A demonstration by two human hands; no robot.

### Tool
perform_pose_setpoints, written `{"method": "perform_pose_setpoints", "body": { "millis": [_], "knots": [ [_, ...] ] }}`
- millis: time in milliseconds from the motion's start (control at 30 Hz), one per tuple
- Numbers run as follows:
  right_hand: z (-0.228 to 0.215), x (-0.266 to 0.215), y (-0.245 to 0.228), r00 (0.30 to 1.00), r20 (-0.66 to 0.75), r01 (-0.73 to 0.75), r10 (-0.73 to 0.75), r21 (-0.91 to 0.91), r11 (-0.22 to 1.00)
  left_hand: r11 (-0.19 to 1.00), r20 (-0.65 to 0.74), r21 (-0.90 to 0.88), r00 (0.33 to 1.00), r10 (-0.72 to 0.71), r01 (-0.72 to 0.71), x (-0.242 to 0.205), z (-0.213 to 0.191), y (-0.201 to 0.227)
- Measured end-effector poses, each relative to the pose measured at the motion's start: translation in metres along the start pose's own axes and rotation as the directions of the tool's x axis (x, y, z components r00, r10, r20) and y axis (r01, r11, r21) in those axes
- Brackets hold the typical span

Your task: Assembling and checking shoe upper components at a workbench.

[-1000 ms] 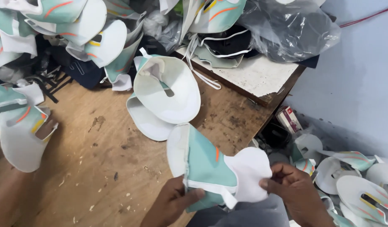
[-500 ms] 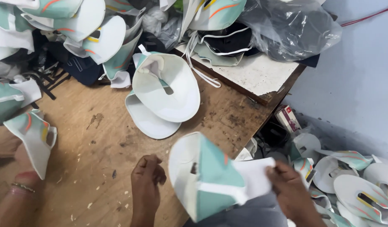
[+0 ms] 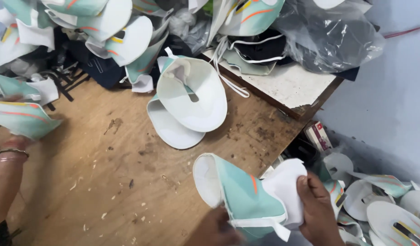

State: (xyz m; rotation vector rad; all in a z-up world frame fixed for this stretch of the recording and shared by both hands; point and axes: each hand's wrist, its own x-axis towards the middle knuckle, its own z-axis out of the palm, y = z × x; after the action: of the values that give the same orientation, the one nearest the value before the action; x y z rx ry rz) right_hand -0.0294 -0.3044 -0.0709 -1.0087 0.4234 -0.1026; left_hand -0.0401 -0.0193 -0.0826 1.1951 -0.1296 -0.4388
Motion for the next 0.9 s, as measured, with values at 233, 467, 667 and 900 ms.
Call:
{"method": "perform_pose_setpoints", "body": {
  "millis": [233, 467, 667, 900],
  "knots": [
    [-0.031, 0.021, -0.048, 0.966, -0.168, 0.067, -0.196, -0.568, 0.82, 0.996, 0.148, -0.026, 0.986, -0.079, 0.084, 0.008, 0.05, 0.057],
    [-0.032, 0.019, -0.046, 0.658, 0.333, 0.699, -0.676, -0.605, 0.382, -0.377, 0.314, 0.922, 0.729, 0.608, -0.082, 0.084, -0.014, 0.043],
    [0.078, 0.07, 0.021, 0.204, 0.972, 0.924, -0.113, -0.229, -0.307, 0.709, 0.028, 0.602, 0.897, 0.441, -0.367, 0.147, -0.017, -0.028],
    [0.094, 0.072, 0.033, 0.43, 0.882, 0.841, 0.193, -0.314, -0.441, -0.188, 0.199, 0.962, 0.98, -0.024, -0.2, 0.143, -0.03, 0.008]
  ]
}}
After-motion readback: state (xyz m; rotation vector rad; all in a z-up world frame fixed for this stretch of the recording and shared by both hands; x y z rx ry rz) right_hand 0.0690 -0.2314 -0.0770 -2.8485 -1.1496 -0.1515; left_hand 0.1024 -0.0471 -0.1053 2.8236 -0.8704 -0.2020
